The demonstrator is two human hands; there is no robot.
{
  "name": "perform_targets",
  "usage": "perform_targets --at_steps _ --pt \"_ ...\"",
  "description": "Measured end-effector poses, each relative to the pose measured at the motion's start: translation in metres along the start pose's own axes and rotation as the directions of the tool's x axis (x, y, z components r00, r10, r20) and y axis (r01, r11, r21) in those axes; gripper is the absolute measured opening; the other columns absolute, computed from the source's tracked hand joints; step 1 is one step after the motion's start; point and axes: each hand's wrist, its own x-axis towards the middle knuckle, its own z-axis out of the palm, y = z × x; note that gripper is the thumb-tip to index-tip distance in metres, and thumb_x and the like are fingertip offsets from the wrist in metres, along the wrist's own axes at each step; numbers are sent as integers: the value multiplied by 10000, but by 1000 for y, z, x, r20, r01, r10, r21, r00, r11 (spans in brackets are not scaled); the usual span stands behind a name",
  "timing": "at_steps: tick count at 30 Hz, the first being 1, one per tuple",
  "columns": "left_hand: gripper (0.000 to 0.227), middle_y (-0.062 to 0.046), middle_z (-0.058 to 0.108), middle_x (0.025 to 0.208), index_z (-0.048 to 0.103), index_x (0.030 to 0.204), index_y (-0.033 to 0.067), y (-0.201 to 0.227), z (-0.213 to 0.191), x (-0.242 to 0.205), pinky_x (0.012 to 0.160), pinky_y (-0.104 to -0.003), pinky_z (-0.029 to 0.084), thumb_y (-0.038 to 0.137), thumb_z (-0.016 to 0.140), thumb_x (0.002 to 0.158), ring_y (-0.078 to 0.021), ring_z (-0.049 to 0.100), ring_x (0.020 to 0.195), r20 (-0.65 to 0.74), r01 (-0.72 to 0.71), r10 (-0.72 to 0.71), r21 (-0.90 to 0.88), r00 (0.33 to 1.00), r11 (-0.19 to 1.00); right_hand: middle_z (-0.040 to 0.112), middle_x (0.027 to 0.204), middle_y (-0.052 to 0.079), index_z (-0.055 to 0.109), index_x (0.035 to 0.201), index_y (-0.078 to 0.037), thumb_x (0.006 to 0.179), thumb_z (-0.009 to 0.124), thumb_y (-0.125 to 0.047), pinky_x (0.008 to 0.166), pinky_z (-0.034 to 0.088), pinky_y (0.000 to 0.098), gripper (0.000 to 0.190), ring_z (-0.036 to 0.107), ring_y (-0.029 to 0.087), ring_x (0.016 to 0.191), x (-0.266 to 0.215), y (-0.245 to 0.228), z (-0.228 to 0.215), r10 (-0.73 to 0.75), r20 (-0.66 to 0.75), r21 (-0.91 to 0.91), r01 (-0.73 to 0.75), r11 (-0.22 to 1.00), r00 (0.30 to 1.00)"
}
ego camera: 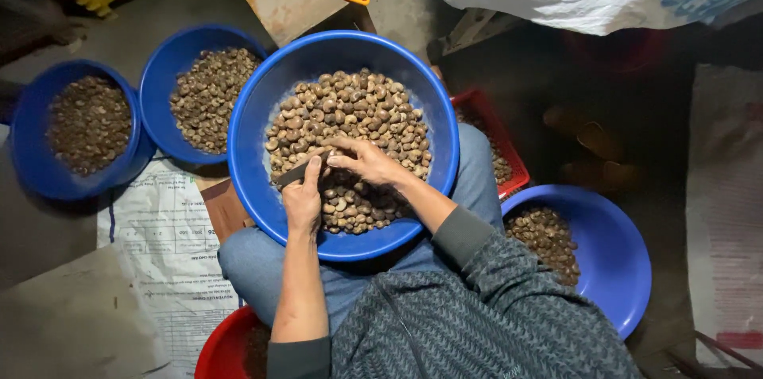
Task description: Shelling nuts manually using a small hand tool while sitting on the floor
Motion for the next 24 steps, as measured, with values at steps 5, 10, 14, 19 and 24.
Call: perform_targets --at_steps 5,10,14,19,24 --pt "228 -161 767 1014 783 1123 64 -9 -2 5 847 -379 610 236 734 982 -203 727 916 59 -101 106 -80 993 992 713 942 86 640 1376 -97 970 737 -280 868 541 360 456 642 164 937 1 1 2 1 -4 45 -1 999 1000" --pt "231 -162 765 1080 784 1152 101 -5 2 5 887 -392 595 256 737 987 -215 725 978 87 -163 165 -28 982 986 713 944 71 624 1393 -88 978 740 -258 851 549 352 463 637 150 918 5 18 -3 0 -6 45 1 999 1000" --pt "201 -110 769 939 797 1080 105 -10 5 9 785 -352 627 263 763 962 -162 717 826 47 -98 100 -43 994 994 724 953 101 614 1391 -91 982 726 -224 828 555 368 444 627 155 886 1 4 -2 -15 -5 20 15 1000 1000" --pt "237 -154 774 854 815 987 113 -12 2 15 682 -419 621 342 799 927 -210 751 807 34 -44 43 31 998 999 748 915 48 603 1375 -161 908 811 -237 748 566 303 517 667 130 795 1 17 0 -18 -14 -72 17 997 1000" --pt "250 -161 763 802 797 908 23 -18 5 16 575 -387 628 273 803 911 -230 754 680 20 43 -41 -87 999 995 730 1204 171 608 1399 -192 908 778 -350 942 554 510 543 689 402 1113 -5 11 5 -53 -39 -416 32 909 998"
